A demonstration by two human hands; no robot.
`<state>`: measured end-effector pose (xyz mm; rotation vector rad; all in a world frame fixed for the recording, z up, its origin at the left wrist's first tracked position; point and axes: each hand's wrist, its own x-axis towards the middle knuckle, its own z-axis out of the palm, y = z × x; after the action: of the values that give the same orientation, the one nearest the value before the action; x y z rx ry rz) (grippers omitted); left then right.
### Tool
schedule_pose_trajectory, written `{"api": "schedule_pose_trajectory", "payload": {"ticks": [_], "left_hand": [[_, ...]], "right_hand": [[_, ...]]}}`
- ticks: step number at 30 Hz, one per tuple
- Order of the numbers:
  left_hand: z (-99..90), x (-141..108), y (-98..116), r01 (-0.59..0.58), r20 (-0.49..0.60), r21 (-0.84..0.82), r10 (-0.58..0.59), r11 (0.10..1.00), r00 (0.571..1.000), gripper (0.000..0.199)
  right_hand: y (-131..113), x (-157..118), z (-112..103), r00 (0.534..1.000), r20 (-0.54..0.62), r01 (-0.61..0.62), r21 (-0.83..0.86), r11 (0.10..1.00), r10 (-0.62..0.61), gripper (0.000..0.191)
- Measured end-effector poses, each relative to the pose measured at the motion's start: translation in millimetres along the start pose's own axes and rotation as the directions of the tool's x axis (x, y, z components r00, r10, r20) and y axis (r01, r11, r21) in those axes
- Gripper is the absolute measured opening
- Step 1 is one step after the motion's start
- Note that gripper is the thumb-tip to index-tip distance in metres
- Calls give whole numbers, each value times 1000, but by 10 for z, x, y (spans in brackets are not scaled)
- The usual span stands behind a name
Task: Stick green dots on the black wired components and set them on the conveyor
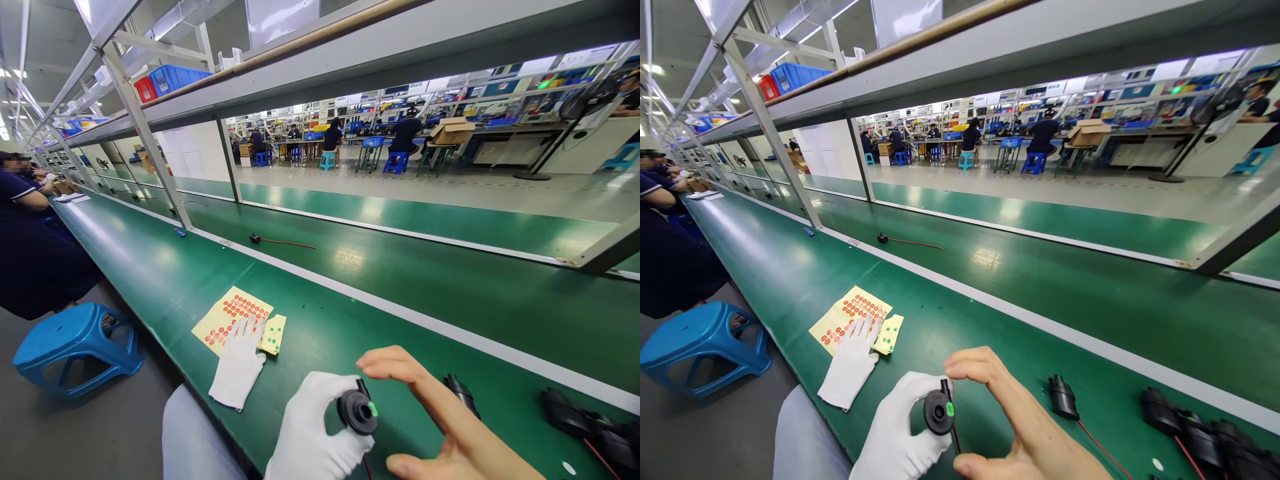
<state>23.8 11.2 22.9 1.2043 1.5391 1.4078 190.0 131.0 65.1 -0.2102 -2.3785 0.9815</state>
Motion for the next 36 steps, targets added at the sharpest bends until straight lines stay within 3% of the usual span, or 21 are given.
{"api": "schedule_pose_trajectory", "payload": {"ticks": [3,8,10,13,16,18,22,24,26,28,31,34,36], "left_hand": [[-43,11,23,-146,-46,111,152,983,987,29],[-27,18,-26,-313,-18,268,329,911,944,32],[-6,-9,-85,-351,-56,329,389,877,920,35],[47,-74,-162,-289,-225,371,387,882,894,48],[95,-125,-144,-218,-310,393,352,893,883,57],[101,-137,-69,-174,-291,410,309,895,905,54],[64,-115,152,-90,-258,346,187,934,948,43],[55,-86,232,39,-234,235,17,971,972,37],[73,-47,247,259,-113,22,-255,966,960,30],[123,0,181,428,143,-282,-404,858,904,38],[227,71,-10,550,451,-652,-317,521,834,77],[320,117,-173,640,586,-732,-262,234,767,77],[367,124,-231,639,594,-751,-253,165,764,73]], "right_hand": [[-40,0,-9,998,-26,-50,-17,999,50,69],[-85,53,28,999,17,-44,6,999,44,73],[-36,54,41,997,24,-69,69,995,68,60],[128,16,56,980,16,-193,297,935,198,32],[301,-36,69,945,109,-323,479,816,310,44],[360,-51,79,928,175,-371,511,775,328,55],[313,-19,120,907,222,-418,571,707,358,57],[246,11,146,889,206,-446,593,670,409,61],[184,37,165,875,201,-464,604,648,440,68],[145,56,173,881,209,-455,616,642,424,70],[135,71,172,903,198,-412,647,642,381,70],[165,69,176,903,198,-415,630,656,381,63],[182,63,179,895,217,-438,587,680,390,52]]}}
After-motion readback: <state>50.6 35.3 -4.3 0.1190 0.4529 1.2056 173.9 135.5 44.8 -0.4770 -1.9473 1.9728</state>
